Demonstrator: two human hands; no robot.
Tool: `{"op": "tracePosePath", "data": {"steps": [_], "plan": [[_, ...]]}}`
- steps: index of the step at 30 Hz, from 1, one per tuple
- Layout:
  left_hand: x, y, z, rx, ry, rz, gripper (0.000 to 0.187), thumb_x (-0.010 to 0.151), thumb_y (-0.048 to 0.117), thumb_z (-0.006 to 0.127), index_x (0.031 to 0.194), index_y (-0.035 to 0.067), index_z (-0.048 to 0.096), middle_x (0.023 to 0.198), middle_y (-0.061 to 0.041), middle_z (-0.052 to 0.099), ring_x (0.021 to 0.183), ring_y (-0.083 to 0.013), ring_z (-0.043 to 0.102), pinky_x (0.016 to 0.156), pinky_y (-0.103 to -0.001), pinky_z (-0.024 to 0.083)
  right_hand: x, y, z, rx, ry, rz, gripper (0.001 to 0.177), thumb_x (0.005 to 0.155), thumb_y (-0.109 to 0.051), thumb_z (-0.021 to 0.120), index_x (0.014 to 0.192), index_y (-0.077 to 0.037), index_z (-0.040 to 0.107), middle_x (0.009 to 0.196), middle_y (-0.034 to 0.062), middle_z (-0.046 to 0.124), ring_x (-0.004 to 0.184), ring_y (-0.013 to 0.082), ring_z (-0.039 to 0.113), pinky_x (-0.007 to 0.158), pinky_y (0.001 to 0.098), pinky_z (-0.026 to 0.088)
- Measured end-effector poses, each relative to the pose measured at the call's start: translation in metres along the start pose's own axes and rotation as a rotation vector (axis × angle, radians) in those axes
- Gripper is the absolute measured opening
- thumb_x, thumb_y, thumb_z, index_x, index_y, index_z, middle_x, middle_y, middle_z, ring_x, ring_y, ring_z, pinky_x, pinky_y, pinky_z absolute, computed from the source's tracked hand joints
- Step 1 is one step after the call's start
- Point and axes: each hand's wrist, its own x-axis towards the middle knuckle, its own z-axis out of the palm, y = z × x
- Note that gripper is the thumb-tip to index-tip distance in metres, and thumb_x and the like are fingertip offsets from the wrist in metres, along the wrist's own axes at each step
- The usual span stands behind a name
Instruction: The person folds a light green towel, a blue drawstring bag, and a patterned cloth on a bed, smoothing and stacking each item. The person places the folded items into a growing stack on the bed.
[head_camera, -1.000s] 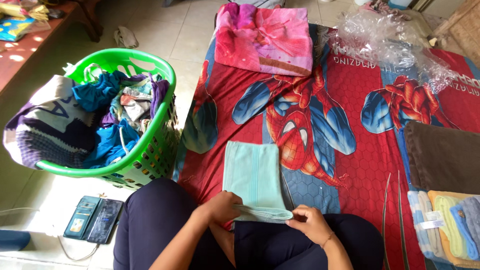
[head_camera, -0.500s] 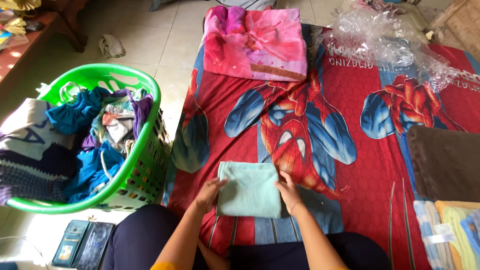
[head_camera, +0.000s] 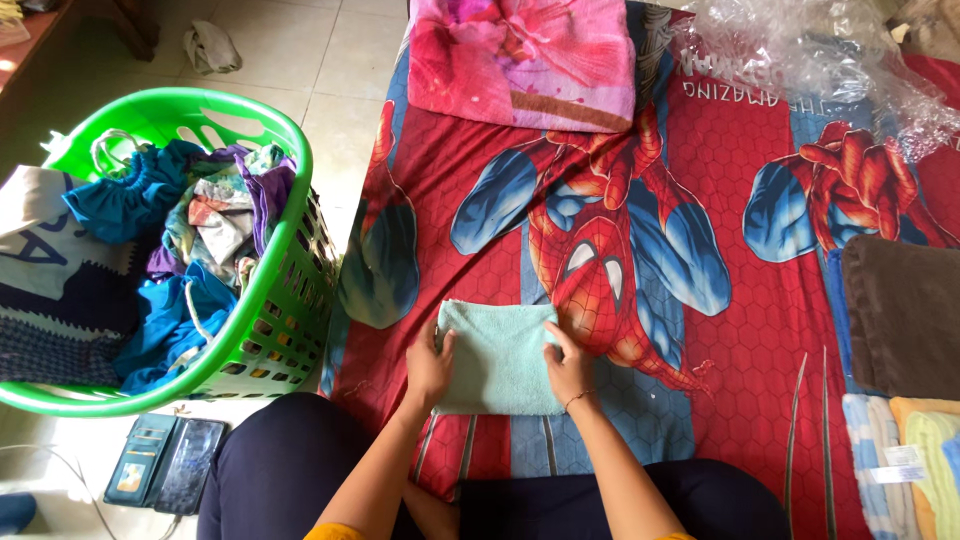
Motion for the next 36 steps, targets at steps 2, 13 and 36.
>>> {"op": "tracePosePath", "data": {"steps": [2, 13, 36], "plan": [[-0.014, 0.008, -0.006, 0.146, -0.001, -0.091, 0.039, 0.095, 0.032, 0.063, 0.123, 0.005, 0.060, 0.094, -0.027, 0.071, 0.087, -0.0424, 0.070, 0.077, -0.048, 0.053, -0.008, -0.006, 0.001, -0.065, 0.160, -0.352, 0.045, 0.099, -0.020, 0.061, 0.143, -0.011, 0.060, 0.117, 0.0200, 0.067, 0.102, 0.0321, 0.061, 0.087, 0.0418, 0.050], [-0.078, 0.010, -0.002, 0.476, -0.030, 0.111, 0.049, 0.100, 0.021, 0.049, 0.144, 0.004, 0.039, 0.118, -0.022, 0.064, 0.086, -0.0431, 0.068, 0.075, -0.055, 0.052, -0.053, -0.025, 0.012, -0.465, 0.142, 0.000, 0.052, 0.099, -0.031, 0.053, 0.151, -0.028, 0.045, 0.118, 0.0201, 0.061, 0.095, 0.0426, 0.067, 0.078, 0.0532, 0.054], [-0.065, 0.003, 0.028, 0.318, -0.089, 0.696, 0.057, 0.094, 0.016, 0.056, 0.147, -0.002, 0.045, 0.146, -0.021, 0.051, 0.138, -0.0382, 0.048, 0.113, -0.045, 0.039, -0.068, -0.095, 0.041, 0.329, -0.332, -0.413, 0.102, 0.098, -0.072, 0.030, 0.162, 0.005, 0.015, 0.168, 0.0256, 0.023, 0.157, 0.0380, 0.022, 0.124, 0.0423, 0.019]]}}
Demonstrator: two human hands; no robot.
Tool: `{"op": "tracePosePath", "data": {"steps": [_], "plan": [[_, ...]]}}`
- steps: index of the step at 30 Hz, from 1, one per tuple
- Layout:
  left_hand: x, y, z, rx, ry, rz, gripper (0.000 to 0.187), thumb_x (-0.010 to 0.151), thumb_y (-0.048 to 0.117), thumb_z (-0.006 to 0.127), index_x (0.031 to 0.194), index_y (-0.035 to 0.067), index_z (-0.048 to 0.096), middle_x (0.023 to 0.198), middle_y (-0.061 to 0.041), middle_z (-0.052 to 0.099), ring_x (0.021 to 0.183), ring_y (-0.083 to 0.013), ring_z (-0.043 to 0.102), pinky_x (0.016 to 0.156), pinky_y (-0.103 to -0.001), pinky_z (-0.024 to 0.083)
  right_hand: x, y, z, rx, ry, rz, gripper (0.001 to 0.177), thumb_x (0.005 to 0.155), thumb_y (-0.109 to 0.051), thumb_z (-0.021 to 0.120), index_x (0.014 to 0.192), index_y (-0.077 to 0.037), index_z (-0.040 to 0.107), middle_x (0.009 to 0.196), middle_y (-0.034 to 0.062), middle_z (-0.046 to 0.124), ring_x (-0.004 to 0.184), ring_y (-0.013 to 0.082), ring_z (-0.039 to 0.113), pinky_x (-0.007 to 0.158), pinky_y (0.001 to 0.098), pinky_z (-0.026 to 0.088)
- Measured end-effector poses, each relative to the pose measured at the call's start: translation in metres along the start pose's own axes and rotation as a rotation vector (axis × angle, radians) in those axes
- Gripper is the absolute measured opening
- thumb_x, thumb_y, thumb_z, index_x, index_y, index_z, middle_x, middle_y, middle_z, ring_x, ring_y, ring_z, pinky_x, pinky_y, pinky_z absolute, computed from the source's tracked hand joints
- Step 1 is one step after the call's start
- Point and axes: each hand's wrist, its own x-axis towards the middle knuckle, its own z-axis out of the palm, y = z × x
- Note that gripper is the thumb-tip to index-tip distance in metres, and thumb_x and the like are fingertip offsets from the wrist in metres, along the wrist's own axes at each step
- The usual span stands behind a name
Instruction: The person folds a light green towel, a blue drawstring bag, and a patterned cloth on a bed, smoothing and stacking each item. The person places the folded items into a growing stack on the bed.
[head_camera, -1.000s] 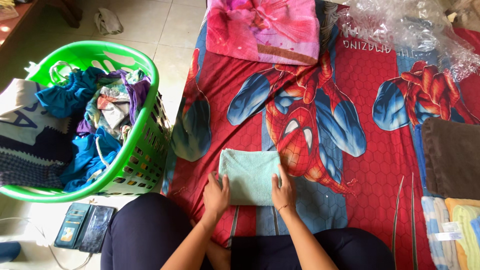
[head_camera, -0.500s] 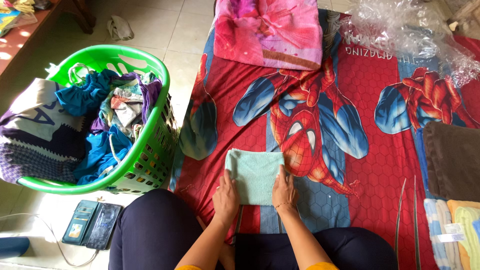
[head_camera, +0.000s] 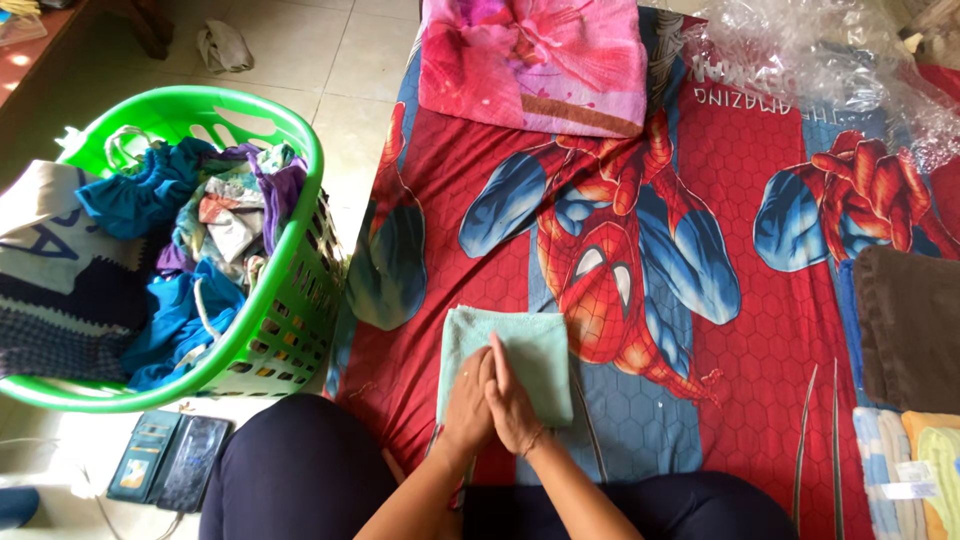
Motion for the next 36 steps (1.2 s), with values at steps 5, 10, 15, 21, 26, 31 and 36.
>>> {"op": "tracePosePath", "data": {"steps": [5, 10, 15, 21, 26, 31, 36], "plan": [[-0.007, -0.007, 0.007, 0.352, -0.107, 0.079, 0.068, 0.096, 0.026, 0.047, 0.156, -0.004, 0.032, 0.161, -0.022, 0.035, 0.151, -0.0385, 0.030, 0.123, -0.052, 0.023, -0.004, 0.008, 0.000, -0.310, -0.054, -0.051, 0.100, 0.102, -0.072, 0.021, 0.161, 0.008, 0.010, 0.169, 0.0288, 0.017, 0.159, 0.0380, 0.015, 0.128, 0.0440, 0.014], [0.010, -0.004, -0.004, 0.399, -0.169, -0.012, 0.075, 0.095, 0.041, 0.046, 0.158, 0.002, 0.030, 0.166, -0.021, 0.026, 0.153, -0.0415, 0.019, 0.122, -0.057, 0.013, 0.007, 0.023, -0.008, -0.671, -0.085, -0.043, 0.094, 0.101, -0.069, 0.014, 0.161, 0.004, 0.016, 0.170, 0.0255, 0.016, 0.159, 0.0374, 0.014, 0.128, 0.0490, 0.010], [0.019, -0.005, -0.008, 0.329, -0.182, -0.139, 0.088, 0.089, 0.054, 0.049, 0.156, 0.001, 0.030, 0.166, -0.023, 0.021, 0.153, -0.0432, 0.013, 0.122, -0.058, 0.010, 0.007, 0.035, -0.020, -0.856, -0.033, 0.044, 0.088, 0.101, -0.064, 0.013, 0.162, -0.001, 0.019, 0.170, 0.0199, 0.014, 0.159, 0.0360, 0.009, 0.125, 0.0519, 0.005], [0.022, -0.015, -0.015, 0.301, -0.168, -0.100, 0.089, 0.091, 0.056, 0.047, 0.157, -0.001, 0.031, 0.167, -0.021, 0.023, 0.155, -0.0427, 0.014, 0.123, -0.058, 0.011, 0.007, 0.040, -0.017, -0.966, 0.057, 0.041, 0.087, 0.103, -0.065, 0.018, 0.161, -0.001, 0.019, 0.170, 0.0202, 0.012, 0.157, 0.0379, 0.008, 0.125, 0.0499, 0.006], [0.025, -0.018, -0.020, 0.314, -0.168, -0.091, 0.084, 0.097, 0.056, 0.046, 0.158, 0.000, 0.032, 0.168, -0.019, 0.024, 0.156, -0.0405, 0.014, 0.124, -0.055, 0.012, 0.009, 0.046, -0.031, -1.039, -0.006, 0.071, 0.079, 0.103, -0.060, 0.023, 0.162, -0.006, 0.021, 0.170, 0.0173, 0.014, 0.157, 0.0355, 0.009, 0.125, 0.0523, 0.007], [0.026, -0.019, -0.022, 0.303, -0.133, -0.084, 0.085, 0.097, 0.055, 0.047, 0.156, -0.004, 0.031, 0.167, -0.020, 0.023, 0.156, -0.0381, 0.015, 0.124, -0.053, 0.011, 0.008, 0.065, -0.045, -1.013, 0.043, 0.066, 0.079, 0.103, -0.057, 0.027, 0.161, -0.004, 0.021, 0.170, 0.0180, 0.014, 0.157, 0.0342, 0.009, 0.123, 0.0563, 0.008], [0.032, -0.020, -0.024, 0.314, -0.118, -0.103, 0.083, 0.098, 0.050, 0.047, 0.153, -0.010, 0.030, 0.166, -0.024, 0.025, 0.156, -0.0367, 0.018, 0.125, -0.053, 0.010, 0.017, 0.072, -0.055, -0.963, 0.233, 0.093, 0.079, 0.105, -0.053, 0.029, 0.161, 0.002, 0.017, 0.170, 0.0227, 0.014, 0.157, 0.0360, 0.011, 0.123, 0.0584, 0.008]]}}
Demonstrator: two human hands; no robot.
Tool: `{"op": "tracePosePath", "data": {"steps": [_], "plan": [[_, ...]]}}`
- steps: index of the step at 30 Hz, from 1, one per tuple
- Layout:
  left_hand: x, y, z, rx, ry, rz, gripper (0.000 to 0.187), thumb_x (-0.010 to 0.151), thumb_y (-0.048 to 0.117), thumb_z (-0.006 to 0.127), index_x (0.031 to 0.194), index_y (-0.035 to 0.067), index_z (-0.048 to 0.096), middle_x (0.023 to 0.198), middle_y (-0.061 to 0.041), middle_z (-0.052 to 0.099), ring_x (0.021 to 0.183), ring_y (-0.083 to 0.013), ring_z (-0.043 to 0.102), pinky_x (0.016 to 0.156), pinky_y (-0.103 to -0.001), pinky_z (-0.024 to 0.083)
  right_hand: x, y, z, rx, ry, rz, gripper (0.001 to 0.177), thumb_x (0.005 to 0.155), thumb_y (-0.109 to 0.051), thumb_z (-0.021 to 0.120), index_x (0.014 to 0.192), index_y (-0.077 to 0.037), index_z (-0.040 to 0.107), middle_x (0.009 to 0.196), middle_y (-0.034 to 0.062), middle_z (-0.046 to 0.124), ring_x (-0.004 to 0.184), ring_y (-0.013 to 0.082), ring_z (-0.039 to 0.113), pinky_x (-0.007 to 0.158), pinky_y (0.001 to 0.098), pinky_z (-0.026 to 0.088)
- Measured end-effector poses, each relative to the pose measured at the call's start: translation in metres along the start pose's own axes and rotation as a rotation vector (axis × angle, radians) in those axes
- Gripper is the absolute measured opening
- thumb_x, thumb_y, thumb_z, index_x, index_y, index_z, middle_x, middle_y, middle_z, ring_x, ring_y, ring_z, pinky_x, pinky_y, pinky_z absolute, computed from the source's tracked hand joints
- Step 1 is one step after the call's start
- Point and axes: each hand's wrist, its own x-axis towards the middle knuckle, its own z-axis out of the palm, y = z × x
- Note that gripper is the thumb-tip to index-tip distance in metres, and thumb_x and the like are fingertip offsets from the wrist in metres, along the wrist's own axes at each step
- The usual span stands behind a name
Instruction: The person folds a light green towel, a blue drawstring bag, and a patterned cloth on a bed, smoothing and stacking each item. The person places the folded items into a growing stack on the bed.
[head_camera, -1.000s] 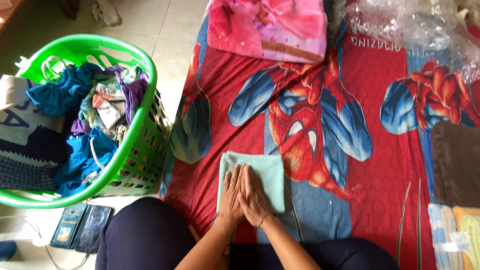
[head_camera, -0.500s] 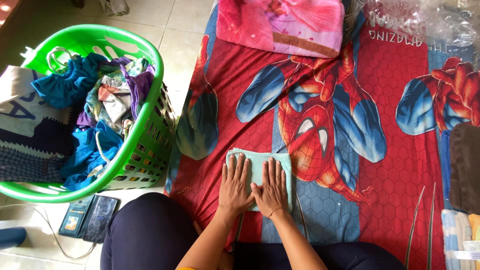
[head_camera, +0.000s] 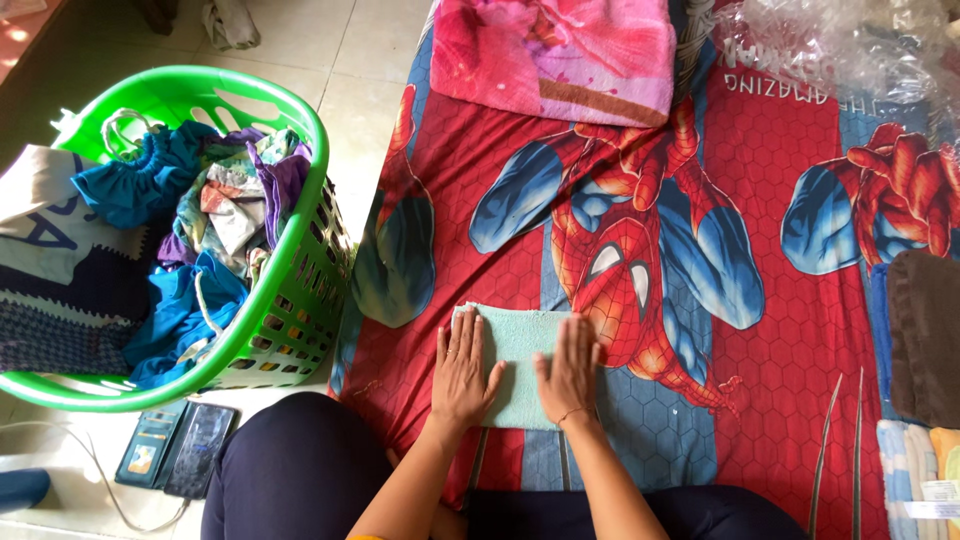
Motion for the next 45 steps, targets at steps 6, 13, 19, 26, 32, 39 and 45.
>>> {"op": "tracePosePath", "data": {"steps": [6, 13, 19, 26, 32, 39, 45], "plan": [[-0.002, 0.012, 0.000, -0.202, 0.075, 0.019, 0.078, 0.101, 0.045, 0.046, 0.157, -0.007, 0.029, 0.164, -0.023, 0.035, 0.157, -0.0358, 0.026, 0.129, -0.058, 0.005, -0.001, -0.024, -0.023, 0.415, 0.074, -0.242, 0.064, 0.112, -0.042, 0.035, 0.160, 0.000, 0.030, 0.169, 0.0220, 0.027, 0.161, 0.0354, 0.019, 0.129, 0.0517, 0.019], [0.004, 0.010, 0.007, -0.078, -0.024, 0.020, 0.083, 0.102, 0.057, 0.040, 0.158, -0.002, 0.027, 0.165, -0.022, 0.027, 0.155, -0.0372, 0.019, 0.123, -0.060, 0.007, 0.010, -0.047, -0.005, -0.113, -0.290, -0.369, 0.063, 0.096, -0.027, 0.048, 0.156, -0.010, 0.040, 0.165, 0.0104, 0.031, 0.155, 0.0312, 0.020, 0.123, 0.0551, 0.012], [0.010, 0.003, 0.007, 0.114, -0.067, 0.049, 0.075, 0.098, 0.060, 0.041, 0.156, 0.012, 0.036, 0.166, -0.014, 0.026, 0.154, -0.0342, 0.015, 0.120, -0.060, 0.008, 0.017, 0.002, 0.002, -0.099, -0.051, -0.079, 0.063, 0.104, -0.036, 0.043, 0.160, -0.013, 0.031, 0.169, 0.0108, 0.026, 0.156, 0.0312, 0.019, 0.124, 0.0569, 0.008], [0.013, -0.013, -0.007, 0.233, 0.054, -0.089, 0.077, 0.101, 0.051, 0.043, 0.154, -0.005, 0.031, 0.167, -0.020, 0.028, 0.158, -0.0360, 0.016, 0.125, -0.056, 0.012, 0.010, 0.007, -0.008, -0.212, 0.090, 0.140, 0.075, 0.099, -0.040, 0.045, 0.158, -0.002, 0.022, 0.167, 0.0183, 0.022, 0.156, 0.0375, 0.015, 0.120, 0.0631, 0.004], [-0.010, 0.016, -0.002, -0.242, 0.054, 0.128, 0.079, 0.105, 0.052, 0.033, 0.157, -0.007, 0.030, 0.166, -0.024, 0.030, 0.158, -0.0378, 0.020, 0.128, -0.054, 0.011, -0.024, -0.046, -0.006, 0.456, -0.101, -0.264, 0.066, 0.107, -0.029, 0.043, 0.163, -0.003, 0.022, 0.170, 0.0191, 0.024, 0.159, 0.0339, 0.023, 0.128, 0.0496, 0.018], [-0.012, 0.015, 0.011, -0.033, -0.002, 0.110, 0.085, 0.102, 0.060, 0.036, 0.158, -0.003, 0.030, 0.165, -0.025, 0.028, 0.156, -0.0372, 0.021, 0.126, -0.052, 0.011, 0.001, -0.055, -0.018, -0.141, -0.413, -0.391, 0.074, 0.092, -0.031, 0.051, 0.158, -0.010, 0.026, 0.166, 0.0123, 0.025, 0.154, 0.0322, 0.014, 0.122, 0.0559, 0.008], [-0.004, 0.008, 0.019, 0.055, -0.001, 0.066, 0.078, 0.101, 0.059, 0.038, 0.157, 0.004, 0.036, 0.166, -0.016, 0.030, 0.155, -0.0368, 0.020, 0.123, -0.059, 0.012, 0.026, -0.059, -0.019, -0.155, -0.332, -0.277, 0.067, 0.095, -0.033, 0.050, 0.156, -0.015, 0.032, 0.169, 0.0121, 0.023, 0.155, 0.0350, 0.013, 0.122, 0.0539, 0.006]]}}
